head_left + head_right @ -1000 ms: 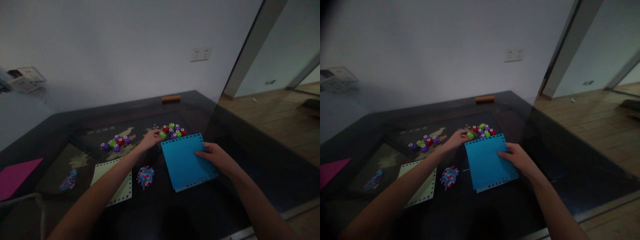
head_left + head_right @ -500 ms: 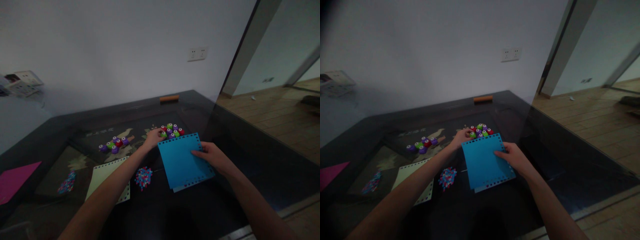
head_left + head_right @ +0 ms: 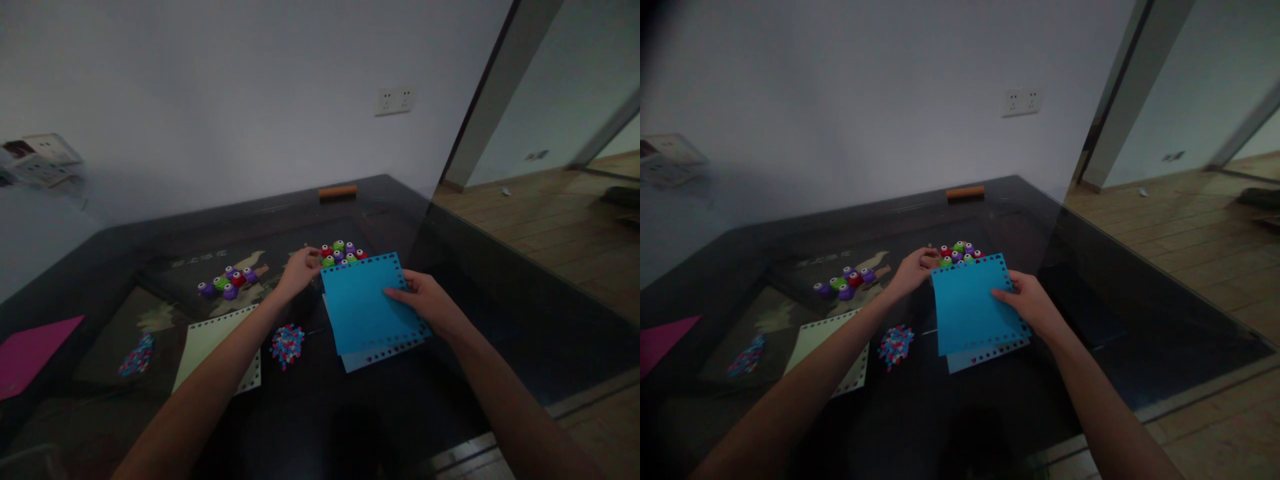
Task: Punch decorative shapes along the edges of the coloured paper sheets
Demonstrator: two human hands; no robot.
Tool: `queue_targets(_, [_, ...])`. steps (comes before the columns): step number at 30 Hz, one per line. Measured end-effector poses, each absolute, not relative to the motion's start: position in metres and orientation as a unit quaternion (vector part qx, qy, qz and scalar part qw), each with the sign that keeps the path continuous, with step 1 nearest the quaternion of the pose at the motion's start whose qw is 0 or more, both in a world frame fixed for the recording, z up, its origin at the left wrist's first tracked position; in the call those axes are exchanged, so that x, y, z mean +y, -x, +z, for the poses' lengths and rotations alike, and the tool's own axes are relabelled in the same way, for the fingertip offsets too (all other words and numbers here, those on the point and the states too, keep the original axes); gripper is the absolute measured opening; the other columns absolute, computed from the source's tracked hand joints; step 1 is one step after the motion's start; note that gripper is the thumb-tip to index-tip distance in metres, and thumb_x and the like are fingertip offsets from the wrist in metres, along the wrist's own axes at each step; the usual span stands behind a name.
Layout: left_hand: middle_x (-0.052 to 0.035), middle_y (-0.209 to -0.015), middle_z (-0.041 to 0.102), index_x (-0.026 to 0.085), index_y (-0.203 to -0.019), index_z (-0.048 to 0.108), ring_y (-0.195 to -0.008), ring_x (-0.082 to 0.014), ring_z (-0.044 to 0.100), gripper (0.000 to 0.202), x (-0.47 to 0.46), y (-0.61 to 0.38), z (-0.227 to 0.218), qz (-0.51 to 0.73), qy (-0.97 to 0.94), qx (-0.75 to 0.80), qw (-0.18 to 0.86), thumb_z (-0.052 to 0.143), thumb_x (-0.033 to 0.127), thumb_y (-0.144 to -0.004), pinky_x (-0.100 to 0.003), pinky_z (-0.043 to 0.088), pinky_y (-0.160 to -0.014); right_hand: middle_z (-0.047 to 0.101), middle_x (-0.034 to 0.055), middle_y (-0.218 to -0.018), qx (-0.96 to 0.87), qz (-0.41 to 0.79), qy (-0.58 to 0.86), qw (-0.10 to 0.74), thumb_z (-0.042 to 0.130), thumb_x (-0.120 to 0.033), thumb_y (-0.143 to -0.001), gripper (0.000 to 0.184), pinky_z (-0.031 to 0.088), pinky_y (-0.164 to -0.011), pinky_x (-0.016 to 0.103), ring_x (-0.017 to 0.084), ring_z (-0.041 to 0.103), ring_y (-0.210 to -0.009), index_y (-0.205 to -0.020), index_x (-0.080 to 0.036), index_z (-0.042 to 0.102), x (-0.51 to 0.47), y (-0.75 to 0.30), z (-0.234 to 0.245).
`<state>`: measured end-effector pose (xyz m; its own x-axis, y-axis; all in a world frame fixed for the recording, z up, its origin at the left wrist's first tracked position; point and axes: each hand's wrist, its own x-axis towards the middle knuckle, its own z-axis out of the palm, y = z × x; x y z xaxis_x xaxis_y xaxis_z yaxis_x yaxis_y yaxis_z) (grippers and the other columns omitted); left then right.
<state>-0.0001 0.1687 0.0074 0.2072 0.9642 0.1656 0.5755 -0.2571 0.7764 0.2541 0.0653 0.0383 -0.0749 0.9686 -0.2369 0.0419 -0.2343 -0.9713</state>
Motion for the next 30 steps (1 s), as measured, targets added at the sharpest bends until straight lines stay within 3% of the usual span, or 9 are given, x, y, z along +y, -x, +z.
queue_targets(3, [-0.0074, -0.094, 0.069, 0.015, -0.097, 0.063, -0.081, -0.0187, 0.064, 0.019, 0.146, 0.009, 0.016, 0.338, -0.711, 0.520, 0.333, 0.055, 0.024, -0.082, -0.032, 0.050, -0.072, 0.073, 0.0065, -0.090, -0.464, 0.562, 0.542, 0.418, 0.074, -0.029, -0.066, 0.033, 0.057, -0.071, 0.043, 0.024, 0.069, -0.075, -0.096, -0.019, 0.064, 0.065, -0.254, 0.037])
queue_targets(7, [-0.0056, -0.086, 0.069, 0.017, -0.089, 0.064, -0.077, -0.0174, 0.066, 0.028, 0.112, 0.013, 0.024, 0.321, -0.704, 0.479, 0.414, 0.042, 0.034, -0.091, -0.028, 0.050, -0.061, 0.073, 0.0068, -0.093, -0.461, 0.557, 0.545, 0.423, 0.075, -0.030, -0.066, 0.033, 0.057, -0.069, 0.042, 0.025, 0.069, -0.079, -0.096, -0.020, 0.065, 0.065, -0.252, 0.038])
queue_targets(14, [-0.0009, -0.072, 0.068, 0.017, -0.082, 0.059, -0.069, -0.0155, 0.066, 0.012, 0.084, 0.006, 0.029, 0.291, -0.644, 0.444, 0.551, 0.064, 0.026, -0.078, -0.030, 0.050, -0.067, 0.073, 0.0058, -0.089, -0.456, 0.572, 0.545, 0.410, 0.077, -0.031, -0.063, 0.037, 0.057, -0.068, 0.040, 0.024, 0.069, -0.076, -0.097, -0.020, 0.064, 0.065, -0.250, 0.038])
queue_targets(19, [-0.0019, -0.076, 0.070, 0.016, -0.087, 0.059, -0.071, -0.0169, 0.068, 0.013, 0.080, 0.008, 0.027, 0.292, -0.622, 0.448, 0.572, 0.064, 0.020, -0.076, -0.034, 0.053, -0.071, 0.072, 0.0027, -0.080, -0.468, 0.532, 0.560, 0.429, 0.078, -0.036, -0.062, 0.033, 0.053, -0.063, 0.034, 0.018, 0.065, -0.065, -0.087, -0.019, 0.066, 0.069, -0.255, 0.028])
queue_targets(23, [-0.0017, -0.076, 0.071, 0.017, -0.091, 0.058, -0.071, -0.0175, 0.068, 0.015, 0.079, 0.009, 0.023, 0.294, -0.618, 0.452, 0.572, 0.063, 0.017, -0.076, -0.035, 0.054, -0.072, 0.071, 0.0029, -0.081, -0.475, 0.515, 0.574, 0.424, 0.079, -0.035, -0.059, 0.035, 0.052, -0.066, 0.034, 0.018, 0.064, -0.067, -0.088, -0.020, 0.066, 0.072, -0.258, 0.024])
queue_targets(30, [-0.0007, -0.074, 0.069, 0.019, -0.119, 0.047, -0.069, -0.0169, 0.068, 0.044, 0.080, 0.011, 0.028, 0.323, -0.612, 0.464, 0.553, 0.062, 0.016, -0.078, -0.031, 0.054, -0.069, 0.072, 0.0027, -0.084, -0.485, 0.530, 0.564, 0.407, 0.079, -0.032, -0.060, 0.040, 0.052, -0.067, 0.033, 0.018, 0.065, -0.068, -0.095, -0.020, 0.063, 0.072, -0.261, 0.025])
